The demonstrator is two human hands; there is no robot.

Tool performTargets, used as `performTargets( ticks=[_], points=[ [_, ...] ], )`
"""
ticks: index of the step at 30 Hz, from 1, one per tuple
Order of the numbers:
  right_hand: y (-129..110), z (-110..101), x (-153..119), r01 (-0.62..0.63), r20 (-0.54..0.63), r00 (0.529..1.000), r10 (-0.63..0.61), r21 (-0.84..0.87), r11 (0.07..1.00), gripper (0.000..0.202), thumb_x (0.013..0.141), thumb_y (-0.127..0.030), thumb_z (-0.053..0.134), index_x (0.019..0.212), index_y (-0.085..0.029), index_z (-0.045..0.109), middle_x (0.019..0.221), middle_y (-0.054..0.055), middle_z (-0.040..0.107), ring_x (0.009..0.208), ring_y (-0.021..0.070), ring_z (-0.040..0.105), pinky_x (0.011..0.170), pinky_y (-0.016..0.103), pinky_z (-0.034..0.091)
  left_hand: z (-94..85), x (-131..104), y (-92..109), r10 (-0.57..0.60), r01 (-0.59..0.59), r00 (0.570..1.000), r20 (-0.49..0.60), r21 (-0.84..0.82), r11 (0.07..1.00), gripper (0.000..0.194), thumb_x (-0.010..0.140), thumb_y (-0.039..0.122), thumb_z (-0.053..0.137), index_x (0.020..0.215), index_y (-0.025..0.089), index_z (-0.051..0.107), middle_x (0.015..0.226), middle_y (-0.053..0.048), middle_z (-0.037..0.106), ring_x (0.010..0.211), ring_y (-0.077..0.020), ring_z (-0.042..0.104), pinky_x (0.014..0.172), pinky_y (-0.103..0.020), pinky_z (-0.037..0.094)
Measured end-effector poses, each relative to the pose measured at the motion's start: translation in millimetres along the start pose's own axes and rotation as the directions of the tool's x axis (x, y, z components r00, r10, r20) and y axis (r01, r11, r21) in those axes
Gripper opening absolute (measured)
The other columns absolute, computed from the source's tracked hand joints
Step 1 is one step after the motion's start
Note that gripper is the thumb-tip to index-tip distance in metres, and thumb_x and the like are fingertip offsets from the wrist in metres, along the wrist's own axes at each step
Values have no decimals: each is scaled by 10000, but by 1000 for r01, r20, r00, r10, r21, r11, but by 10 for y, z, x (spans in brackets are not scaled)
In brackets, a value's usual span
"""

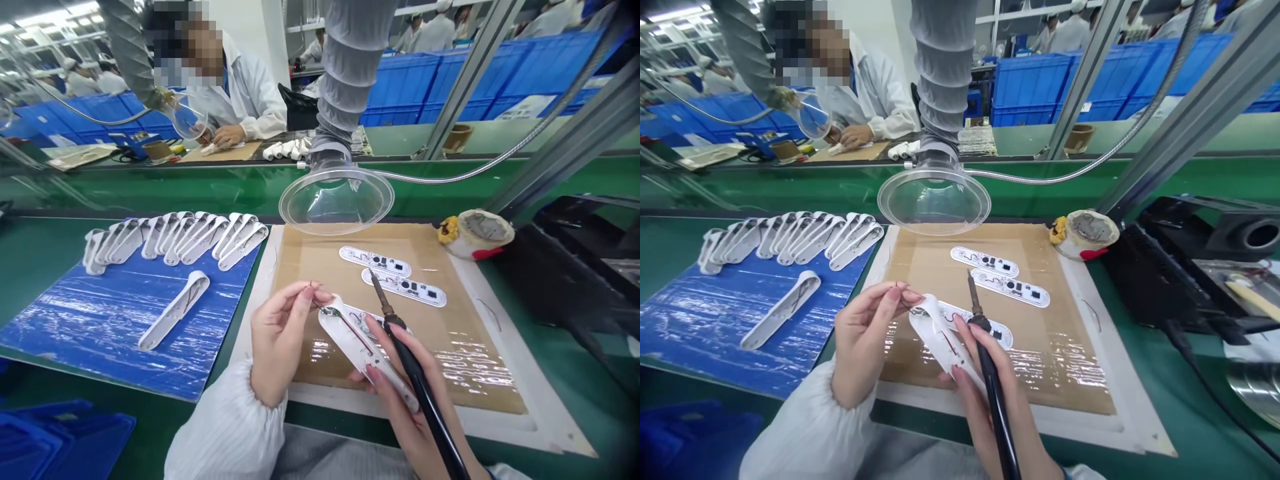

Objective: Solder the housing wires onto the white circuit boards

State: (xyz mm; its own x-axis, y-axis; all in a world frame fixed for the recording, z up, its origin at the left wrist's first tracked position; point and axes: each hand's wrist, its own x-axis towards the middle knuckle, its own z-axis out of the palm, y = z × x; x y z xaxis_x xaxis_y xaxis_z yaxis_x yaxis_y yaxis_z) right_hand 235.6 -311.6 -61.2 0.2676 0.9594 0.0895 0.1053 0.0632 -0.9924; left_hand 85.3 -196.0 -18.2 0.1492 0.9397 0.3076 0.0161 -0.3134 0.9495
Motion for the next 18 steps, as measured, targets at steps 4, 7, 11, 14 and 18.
performTargets(
  ticks=[4,7,11,14,18],
  points=[
    [-73,-58,51,8,18,1000,-8,6,1000,505,987,-236,530,1423,-429,363,1470,54,524,831,163,761,743,263,668,-144,114,33,44,-59,959,280,45,997,234,900,173,662,1119,256,648,1005,-4,755,1046,-140,707,999,-278,572],
    [-106,-91,65,-15,35,999,15,4,1000,521,990,-240,523,1439,-427,336,1498,60,490,826,167,764,739,268,671,-273,241,69,175,-313,842,511,196,929,283,869,127,685,1128,237,651,1182,-61,672,1129,-141,653,1011,-266,543],
    [-127,-90,55,50,52,998,-45,-96,994,544,983,-223,522,1458,-412,336,1489,53,505,883,189,762,756,236,663,-303,363,144,278,-625,626,729,257,737,197,918,156,618,1092,220,684,1272,-102,617,1135,-170,639,953,-298,563],
    [-160,-74,43,83,55,995,-78,-98,992,556,976,-190,527,1445,-426,345,1490,22,506,854,161,764,776,212,654,-243,410,204,262,-732,524,811,271,625,157,945,198,583,1073,207,672,1249,-81,663,1095,-200,660,900,-336,580],
    [-208,-76,4,101,36,995,-98,-121,987,546,976,-185,520,1446,-407,356,1487,3,508,1042,206,718,770,211,658,-192,353,184,312,-706,543,780,223,672,137,947,159,568,1053,184,650,1203,-69,700,1137,-201,651,967,-353,567]
  ],
)
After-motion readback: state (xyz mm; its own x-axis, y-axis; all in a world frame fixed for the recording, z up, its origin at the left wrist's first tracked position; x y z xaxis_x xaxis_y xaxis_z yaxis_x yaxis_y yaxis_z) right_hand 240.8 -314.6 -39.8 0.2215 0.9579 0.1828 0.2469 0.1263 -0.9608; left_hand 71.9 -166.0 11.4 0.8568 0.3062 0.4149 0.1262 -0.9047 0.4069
